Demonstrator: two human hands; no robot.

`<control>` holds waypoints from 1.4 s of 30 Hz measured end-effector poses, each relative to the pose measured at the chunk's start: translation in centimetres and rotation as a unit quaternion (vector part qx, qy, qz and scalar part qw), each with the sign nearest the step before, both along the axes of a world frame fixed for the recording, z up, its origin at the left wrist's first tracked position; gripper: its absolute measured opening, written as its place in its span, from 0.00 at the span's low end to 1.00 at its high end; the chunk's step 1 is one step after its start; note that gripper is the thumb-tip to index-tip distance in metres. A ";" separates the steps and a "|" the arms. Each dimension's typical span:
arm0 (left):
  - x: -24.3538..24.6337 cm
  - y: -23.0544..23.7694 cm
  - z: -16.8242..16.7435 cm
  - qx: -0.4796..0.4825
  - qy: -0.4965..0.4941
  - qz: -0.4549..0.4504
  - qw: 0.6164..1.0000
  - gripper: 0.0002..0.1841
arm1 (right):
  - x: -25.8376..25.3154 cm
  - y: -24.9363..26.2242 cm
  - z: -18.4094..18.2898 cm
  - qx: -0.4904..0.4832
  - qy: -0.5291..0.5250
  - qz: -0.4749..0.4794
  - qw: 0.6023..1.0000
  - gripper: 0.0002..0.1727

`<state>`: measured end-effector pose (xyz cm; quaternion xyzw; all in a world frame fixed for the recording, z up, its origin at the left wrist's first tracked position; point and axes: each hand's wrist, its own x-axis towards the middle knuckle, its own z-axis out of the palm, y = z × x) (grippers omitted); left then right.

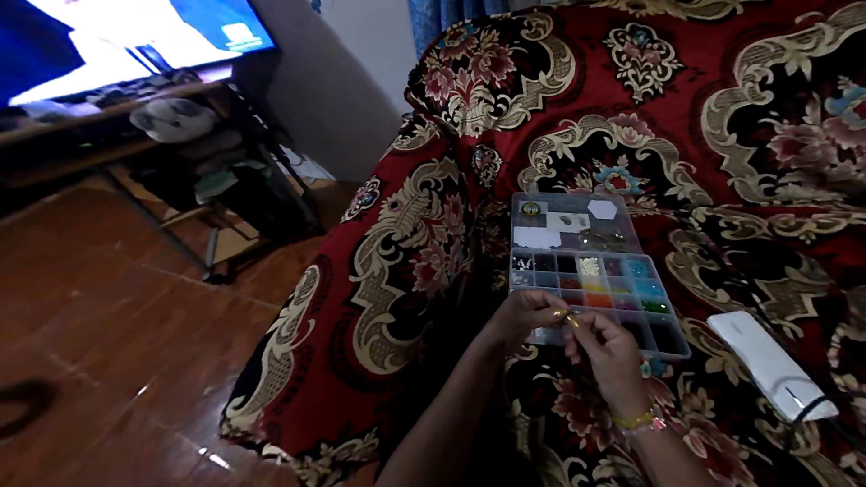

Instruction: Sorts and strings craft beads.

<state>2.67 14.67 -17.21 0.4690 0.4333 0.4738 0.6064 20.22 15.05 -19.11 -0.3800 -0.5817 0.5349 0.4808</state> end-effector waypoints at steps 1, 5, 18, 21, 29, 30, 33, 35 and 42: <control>0.0 0.0 -0.1 0.011 0.006 0.002 1.000 0.05 | 0.0 0.0 -0.1 0.005 -0.007 -0.002 1.000 0.07; 0.3 0.0 0.2 0.030 0.027 0.019 0.999 0.05 | 0.2 0.1 -0.2 0.019 -0.024 0.000 1.000 0.07; 1.3 0.3 -0.1 0.108 0.081 0.069 0.989 0.06 | 0.4 0.6 -0.4 -0.056 0.059 0.016 0.997 0.09; 1.4 0.4 -0.4 0.166 0.122 0.082 0.975 0.07 | 0.5 0.6 -0.5 -0.062 0.051 0.013 0.997 0.09; 1.7 0.6 -0.7 0.184 0.132 0.105 0.968 0.07 | 0.6 0.8 -1.0 -0.029 0.070 0.020 0.997 0.14; 1.7 0.6 -0.8 0.187 0.133 0.106 0.968 0.07 | 0.6 0.7 -0.9 -0.024 0.060 0.016 0.998 0.12; 1.8 0.4 -0.5 0.181 0.139 0.104 0.968 0.07 | 0.6 0.6 -0.8 0.012 0.006 0.002 1.000 0.09; 1.8 0.4 -0.4 0.177 0.136 0.102 0.969 0.06 | 0.6 0.6 -1.0 0.032 -0.019 -0.003 0.999 0.08; 1.3 0.0 1.0 0.155 0.379 0.085 0.908 0.12 | 0.7 0.9 -0.8 0.064 -0.056 -0.034 0.996 0.10</control>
